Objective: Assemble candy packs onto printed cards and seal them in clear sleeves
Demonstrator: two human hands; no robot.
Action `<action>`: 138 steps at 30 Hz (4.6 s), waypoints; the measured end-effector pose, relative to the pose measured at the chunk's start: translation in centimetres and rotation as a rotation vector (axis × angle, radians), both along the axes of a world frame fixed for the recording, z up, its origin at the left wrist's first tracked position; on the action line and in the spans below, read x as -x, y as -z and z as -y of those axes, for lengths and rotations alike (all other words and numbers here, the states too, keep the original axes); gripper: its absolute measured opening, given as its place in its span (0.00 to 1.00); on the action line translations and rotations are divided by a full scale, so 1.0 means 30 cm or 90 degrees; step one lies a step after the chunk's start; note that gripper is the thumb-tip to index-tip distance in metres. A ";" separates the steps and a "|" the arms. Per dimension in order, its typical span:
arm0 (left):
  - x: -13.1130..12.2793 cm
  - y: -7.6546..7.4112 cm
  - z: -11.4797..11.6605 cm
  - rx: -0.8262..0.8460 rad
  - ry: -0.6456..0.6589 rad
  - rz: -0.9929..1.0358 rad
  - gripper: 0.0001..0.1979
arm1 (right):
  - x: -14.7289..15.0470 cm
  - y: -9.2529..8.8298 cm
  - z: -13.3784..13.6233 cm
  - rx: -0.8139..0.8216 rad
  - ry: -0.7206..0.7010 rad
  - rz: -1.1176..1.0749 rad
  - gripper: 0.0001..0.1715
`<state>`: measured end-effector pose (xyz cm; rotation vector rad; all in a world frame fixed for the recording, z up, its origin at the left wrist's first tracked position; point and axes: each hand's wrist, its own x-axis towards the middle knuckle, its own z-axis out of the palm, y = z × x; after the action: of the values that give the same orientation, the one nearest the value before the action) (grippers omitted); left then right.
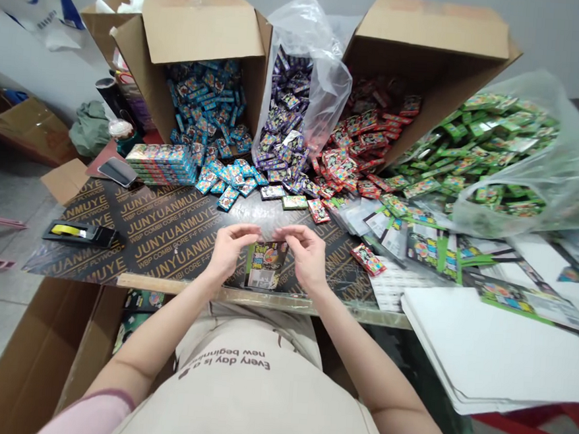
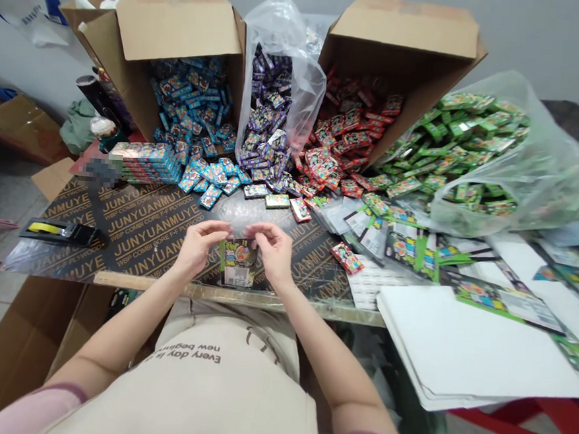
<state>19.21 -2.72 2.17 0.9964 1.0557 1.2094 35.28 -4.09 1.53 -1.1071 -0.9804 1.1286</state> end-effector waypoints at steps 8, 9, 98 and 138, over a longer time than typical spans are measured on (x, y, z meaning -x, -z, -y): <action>0.046 -0.057 0.018 -0.428 0.053 -0.354 0.05 | -0.096 -0.006 0.050 -0.185 -0.082 0.245 0.08; 0.047 -0.061 0.012 -0.391 0.057 -0.351 0.04 | -0.091 -0.013 0.051 -0.167 -0.062 0.246 0.07; 0.161 0.189 -0.047 -0.331 0.319 -0.815 0.53 | -0.072 0.190 -0.045 -0.295 -0.295 0.717 0.47; 0.123 0.218 -0.072 -0.341 0.367 -0.644 0.55 | -0.104 0.161 -0.119 -0.305 -0.466 0.615 0.54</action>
<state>15.53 -0.57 -4.36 2.2842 1.0540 0.4530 38.40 -0.51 -3.30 -0.8849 -2.4142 0.7771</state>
